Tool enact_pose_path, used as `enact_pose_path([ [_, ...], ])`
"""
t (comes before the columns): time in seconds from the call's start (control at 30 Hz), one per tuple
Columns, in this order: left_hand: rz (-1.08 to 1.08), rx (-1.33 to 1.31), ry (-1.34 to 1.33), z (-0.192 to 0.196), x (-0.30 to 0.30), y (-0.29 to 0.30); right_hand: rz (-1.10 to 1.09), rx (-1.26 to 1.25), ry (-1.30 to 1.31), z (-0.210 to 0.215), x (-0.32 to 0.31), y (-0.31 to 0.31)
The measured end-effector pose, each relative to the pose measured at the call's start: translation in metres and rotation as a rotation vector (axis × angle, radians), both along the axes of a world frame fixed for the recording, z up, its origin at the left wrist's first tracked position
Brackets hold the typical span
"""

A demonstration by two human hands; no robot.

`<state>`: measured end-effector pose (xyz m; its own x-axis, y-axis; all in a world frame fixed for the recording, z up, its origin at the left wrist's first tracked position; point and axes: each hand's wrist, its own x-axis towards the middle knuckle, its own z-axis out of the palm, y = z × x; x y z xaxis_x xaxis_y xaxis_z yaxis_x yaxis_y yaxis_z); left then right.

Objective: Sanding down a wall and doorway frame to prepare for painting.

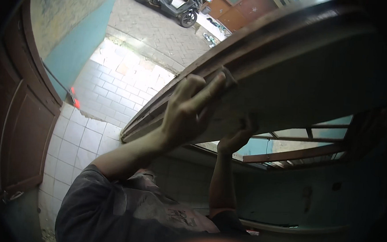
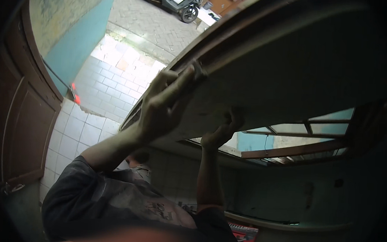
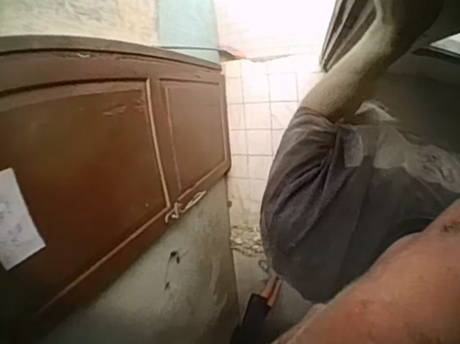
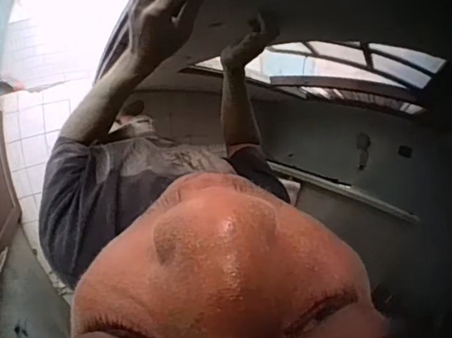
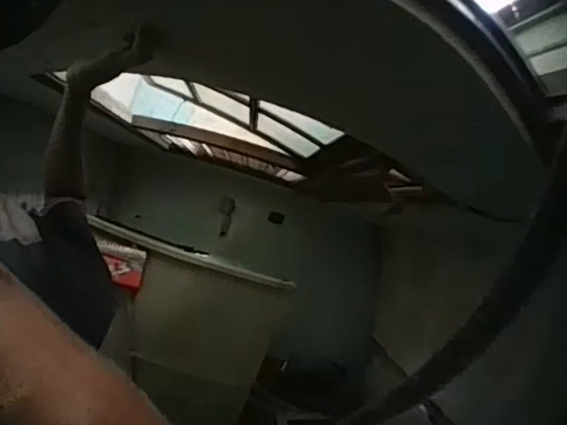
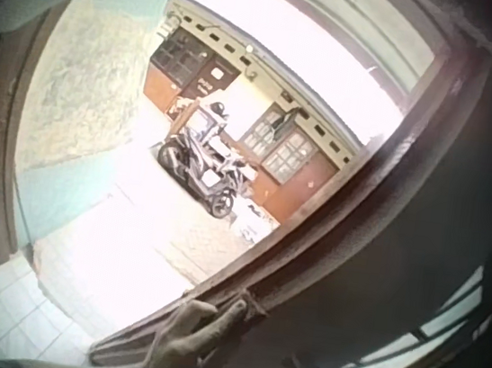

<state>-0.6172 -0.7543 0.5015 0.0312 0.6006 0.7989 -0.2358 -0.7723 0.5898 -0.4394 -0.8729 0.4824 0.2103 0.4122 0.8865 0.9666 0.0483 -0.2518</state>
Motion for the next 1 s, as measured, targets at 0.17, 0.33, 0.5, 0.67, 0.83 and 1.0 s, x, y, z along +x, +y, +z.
enact_pose_path([
  [0.17, 0.076, -0.054, 0.038, -0.044, 0.023, 0.004, 0.014, 0.008, 0.444, -0.027, 0.011, -0.026],
  [0.33, 0.116, 0.159, 0.036, 0.015, 0.017, 0.019, -0.018, 0.024, 0.373, -0.033, 0.012, -0.034],
  [0.5, 0.08, 0.17, -0.032, 0.014, 0.025, 0.011, -0.038, 0.042, 0.246, -0.012, -0.017, -0.025],
  [0.67, 0.035, 0.125, 0.243, -0.02, 0.009, -0.012, 0.06, 0.06, 0.236, -0.006, -0.019, -0.014],
  [0.83, -0.165, 0.302, 0.044, 0.042, 0.003, -0.018, 0.198, 0.161, 0.435, 0.0, -0.038, -0.015],
  [1.0, -0.758, 0.111, 0.119, 0.036, 0.003, -0.024, 0.532, 0.235, 0.734, 0.025, -0.082, 0.008],
])
